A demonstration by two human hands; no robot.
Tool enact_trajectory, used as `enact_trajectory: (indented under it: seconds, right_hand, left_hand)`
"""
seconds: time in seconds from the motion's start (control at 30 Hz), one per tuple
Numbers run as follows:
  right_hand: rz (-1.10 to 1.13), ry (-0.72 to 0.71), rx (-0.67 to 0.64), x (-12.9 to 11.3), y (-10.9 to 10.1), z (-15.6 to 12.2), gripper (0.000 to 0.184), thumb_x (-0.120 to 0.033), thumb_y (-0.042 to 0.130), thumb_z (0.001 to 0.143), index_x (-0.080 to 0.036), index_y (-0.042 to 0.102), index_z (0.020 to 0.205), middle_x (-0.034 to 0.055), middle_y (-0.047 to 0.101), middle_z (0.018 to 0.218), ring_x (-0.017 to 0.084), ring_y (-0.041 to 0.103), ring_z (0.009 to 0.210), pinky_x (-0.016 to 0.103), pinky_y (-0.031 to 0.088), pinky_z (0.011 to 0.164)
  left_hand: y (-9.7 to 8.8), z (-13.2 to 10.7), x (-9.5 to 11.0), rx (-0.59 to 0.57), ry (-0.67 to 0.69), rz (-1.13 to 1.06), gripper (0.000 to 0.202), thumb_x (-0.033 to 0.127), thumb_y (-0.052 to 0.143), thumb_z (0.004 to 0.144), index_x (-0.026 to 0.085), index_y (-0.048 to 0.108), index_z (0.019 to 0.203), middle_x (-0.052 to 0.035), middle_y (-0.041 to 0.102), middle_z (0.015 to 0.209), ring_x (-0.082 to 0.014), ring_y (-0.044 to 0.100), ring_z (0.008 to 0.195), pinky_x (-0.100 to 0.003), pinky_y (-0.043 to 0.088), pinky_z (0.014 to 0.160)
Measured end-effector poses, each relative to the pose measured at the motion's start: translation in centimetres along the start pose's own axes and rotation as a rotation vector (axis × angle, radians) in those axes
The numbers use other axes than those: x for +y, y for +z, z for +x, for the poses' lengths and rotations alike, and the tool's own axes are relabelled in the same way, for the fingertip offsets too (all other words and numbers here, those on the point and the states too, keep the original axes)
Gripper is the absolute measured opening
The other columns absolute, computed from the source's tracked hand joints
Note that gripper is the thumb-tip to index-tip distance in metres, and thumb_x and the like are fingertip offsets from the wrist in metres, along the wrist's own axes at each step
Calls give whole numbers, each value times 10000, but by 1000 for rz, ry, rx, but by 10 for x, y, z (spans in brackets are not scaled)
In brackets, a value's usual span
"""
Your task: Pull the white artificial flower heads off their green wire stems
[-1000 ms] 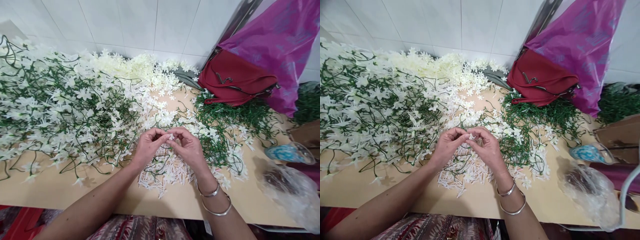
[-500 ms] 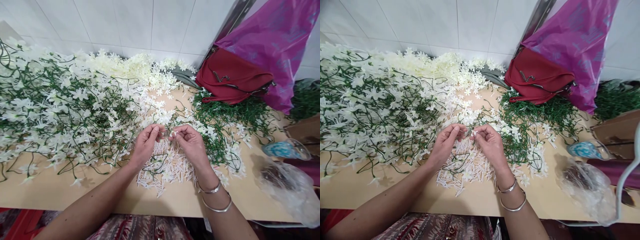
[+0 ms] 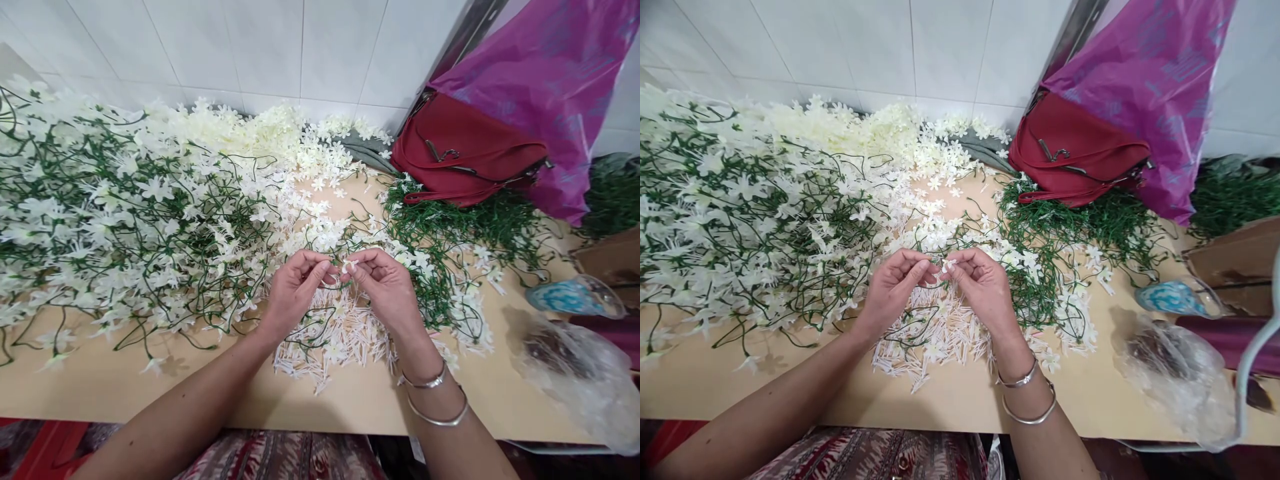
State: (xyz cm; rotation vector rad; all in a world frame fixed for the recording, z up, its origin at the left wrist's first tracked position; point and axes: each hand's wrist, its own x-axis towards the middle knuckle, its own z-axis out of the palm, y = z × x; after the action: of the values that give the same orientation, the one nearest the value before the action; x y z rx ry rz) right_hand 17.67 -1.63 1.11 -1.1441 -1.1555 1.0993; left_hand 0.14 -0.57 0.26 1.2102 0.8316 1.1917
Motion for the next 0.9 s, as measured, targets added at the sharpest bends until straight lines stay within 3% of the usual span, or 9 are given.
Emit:
enact_trajectory:
  seconds: [0.63,0.9]
  right_hand:
    - [-59,12,-50,-5,5,-3,56,-274,764,832,-231,730,843,-15,687,675,131,621,614,256,479,590]
    - [-201,-125,-38,-1,1,-4,31,-203,753,830,-234,758,824,22,708,859,173,642,820,320,491,774]
  left_hand:
    - [-2,-1,-1,-56,12,84,183,361,658,980,179,659,996,-43,738,851,-154,711,790,-285,575,760]
    - [-5,-1,-5,-56,7,196,198,383,655,979,186,652,963,-35,743,811,-157,721,759,-275,576,722]
